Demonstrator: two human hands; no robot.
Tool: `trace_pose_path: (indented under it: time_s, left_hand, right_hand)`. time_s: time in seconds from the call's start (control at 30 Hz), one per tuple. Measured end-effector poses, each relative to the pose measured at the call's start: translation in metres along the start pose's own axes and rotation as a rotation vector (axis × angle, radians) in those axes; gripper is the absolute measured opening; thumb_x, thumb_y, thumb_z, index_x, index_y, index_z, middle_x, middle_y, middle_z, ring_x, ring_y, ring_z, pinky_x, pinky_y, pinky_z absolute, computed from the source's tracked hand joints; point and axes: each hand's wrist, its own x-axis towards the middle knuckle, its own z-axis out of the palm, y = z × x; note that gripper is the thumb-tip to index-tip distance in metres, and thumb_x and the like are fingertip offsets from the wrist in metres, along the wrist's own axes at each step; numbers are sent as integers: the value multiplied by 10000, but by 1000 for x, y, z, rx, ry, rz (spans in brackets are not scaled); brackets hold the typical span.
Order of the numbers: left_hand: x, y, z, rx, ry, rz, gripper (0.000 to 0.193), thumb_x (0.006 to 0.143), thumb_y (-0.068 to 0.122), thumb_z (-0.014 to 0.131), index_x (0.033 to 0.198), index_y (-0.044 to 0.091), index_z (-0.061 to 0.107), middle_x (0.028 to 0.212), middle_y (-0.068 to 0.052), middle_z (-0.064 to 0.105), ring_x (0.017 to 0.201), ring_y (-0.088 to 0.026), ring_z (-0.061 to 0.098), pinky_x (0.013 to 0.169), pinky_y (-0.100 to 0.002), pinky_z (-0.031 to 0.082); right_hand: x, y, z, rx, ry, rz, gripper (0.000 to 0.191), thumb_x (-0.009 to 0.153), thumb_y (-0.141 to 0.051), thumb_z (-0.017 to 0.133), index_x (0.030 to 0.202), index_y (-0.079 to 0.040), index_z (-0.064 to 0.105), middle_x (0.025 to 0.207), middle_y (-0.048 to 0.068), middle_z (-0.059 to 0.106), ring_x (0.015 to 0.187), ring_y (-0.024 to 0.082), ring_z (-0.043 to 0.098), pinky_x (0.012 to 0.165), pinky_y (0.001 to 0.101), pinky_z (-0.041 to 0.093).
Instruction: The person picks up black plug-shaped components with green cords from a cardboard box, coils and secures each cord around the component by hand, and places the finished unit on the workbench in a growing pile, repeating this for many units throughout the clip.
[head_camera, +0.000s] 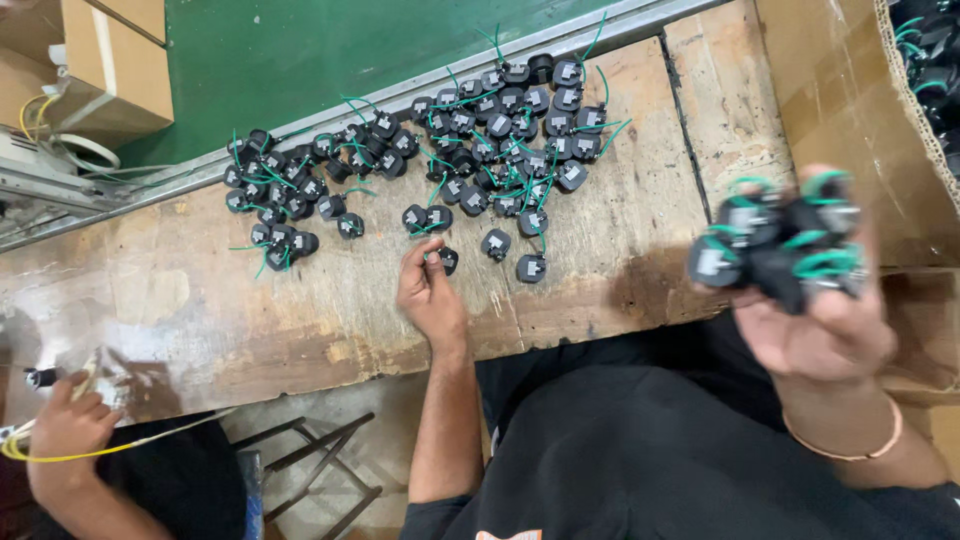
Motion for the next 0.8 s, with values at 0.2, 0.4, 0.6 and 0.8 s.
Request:
trace_pose_path:
  time_s: [0.2, 0.4, 0.6, 0.8]
  left_hand:
    - [-2, 3, 1, -17, -105, -7, 137, 1018, -24, 580, 1087, -19, 698, 1093, -76, 695, 1016, -146, 658, 926, -273, 521]
    - [-2, 2, -2, 41, -163, 8, 118, 1030, -9, 604, 1094, -27, 701, 1078, -88, 688, 999, -148, 651, 889, -274, 521]
    - [1, 1, -2, 1, -170, 26, 124, 1029, -12, 598, 1107, -25, 693, 1114, -93, 688, 1024, -154, 654, 911, -284, 532]
    - [-1, 0, -5, 6, -158, -5, 127, 1029, -23, 593, 1113, -22, 689, 1095, -91, 696, 1006, -153, 670, 906, -282, 545]
  right_hand:
    - [-29, -42, -30, -332, 155, -404, 500, 1041, -218, 723, 1444, -38, 488, 1350, 153, 566, 1177, 303, 582, 957, 473, 533]
    - [-44, -70, -101, -918, 326, -574, 410, 1105, -269, 669, 1387, -1, 538, 1297, 131, 593, 1130, 257, 587, 953, 415, 518]
    - [-14, -114, -160, -1418, 350, -491, 391, 1169, -320, 616, 1331, 35, 588, 1244, 110, 620, 1083, 211, 593, 949, 356, 503]
    - [20, -137, -174, -1711, 602, -69, 447, 1168, -379, 609, 1289, 50, 647, 1180, 113, 656, 1030, 202, 606, 930, 346, 506]
